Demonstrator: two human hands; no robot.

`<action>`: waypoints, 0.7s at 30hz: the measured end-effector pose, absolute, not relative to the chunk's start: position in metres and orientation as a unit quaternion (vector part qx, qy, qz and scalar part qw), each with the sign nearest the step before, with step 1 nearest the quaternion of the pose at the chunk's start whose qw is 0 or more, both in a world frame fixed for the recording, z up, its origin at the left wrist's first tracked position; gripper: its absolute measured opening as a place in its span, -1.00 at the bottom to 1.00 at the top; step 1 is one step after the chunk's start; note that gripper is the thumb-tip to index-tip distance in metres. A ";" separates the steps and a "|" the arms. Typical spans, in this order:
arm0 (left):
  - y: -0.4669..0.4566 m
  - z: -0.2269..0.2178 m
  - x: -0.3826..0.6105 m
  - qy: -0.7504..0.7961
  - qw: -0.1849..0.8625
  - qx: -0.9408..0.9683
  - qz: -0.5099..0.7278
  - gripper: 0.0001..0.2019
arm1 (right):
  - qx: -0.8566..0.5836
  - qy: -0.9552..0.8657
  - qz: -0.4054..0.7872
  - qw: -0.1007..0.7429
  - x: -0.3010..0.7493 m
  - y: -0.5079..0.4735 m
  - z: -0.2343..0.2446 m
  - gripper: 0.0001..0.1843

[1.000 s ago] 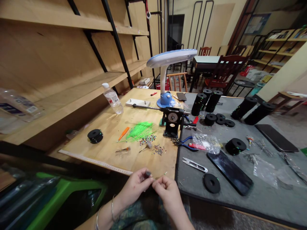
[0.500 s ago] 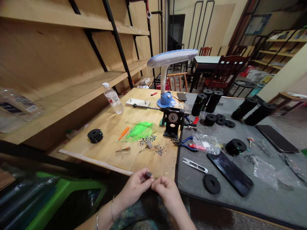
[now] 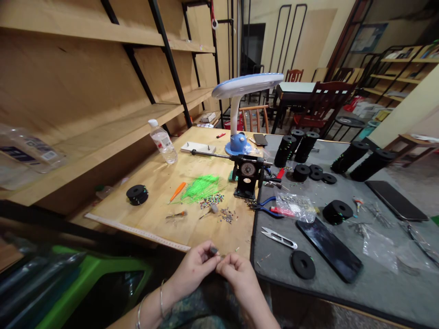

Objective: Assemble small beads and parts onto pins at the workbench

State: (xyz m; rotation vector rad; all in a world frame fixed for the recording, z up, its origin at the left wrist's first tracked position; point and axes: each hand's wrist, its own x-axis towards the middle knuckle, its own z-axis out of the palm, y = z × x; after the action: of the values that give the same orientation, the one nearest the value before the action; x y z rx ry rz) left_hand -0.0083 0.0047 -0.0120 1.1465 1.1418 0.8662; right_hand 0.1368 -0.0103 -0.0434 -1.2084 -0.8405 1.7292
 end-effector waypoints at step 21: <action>0.001 -0.006 -0.010 0.506 0.541 0.584 0.331 -0.85 | -0.511 -0.356 0.661 0.419 0.140 -0.007 -0.029 -0.55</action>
State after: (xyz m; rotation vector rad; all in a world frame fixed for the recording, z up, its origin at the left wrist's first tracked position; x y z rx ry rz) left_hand -0.0100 0.0012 -0.0057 1.3881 1.2029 0.7852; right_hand 0.1399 -0.0070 -0.0293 -1.2809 -0.8927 1.6566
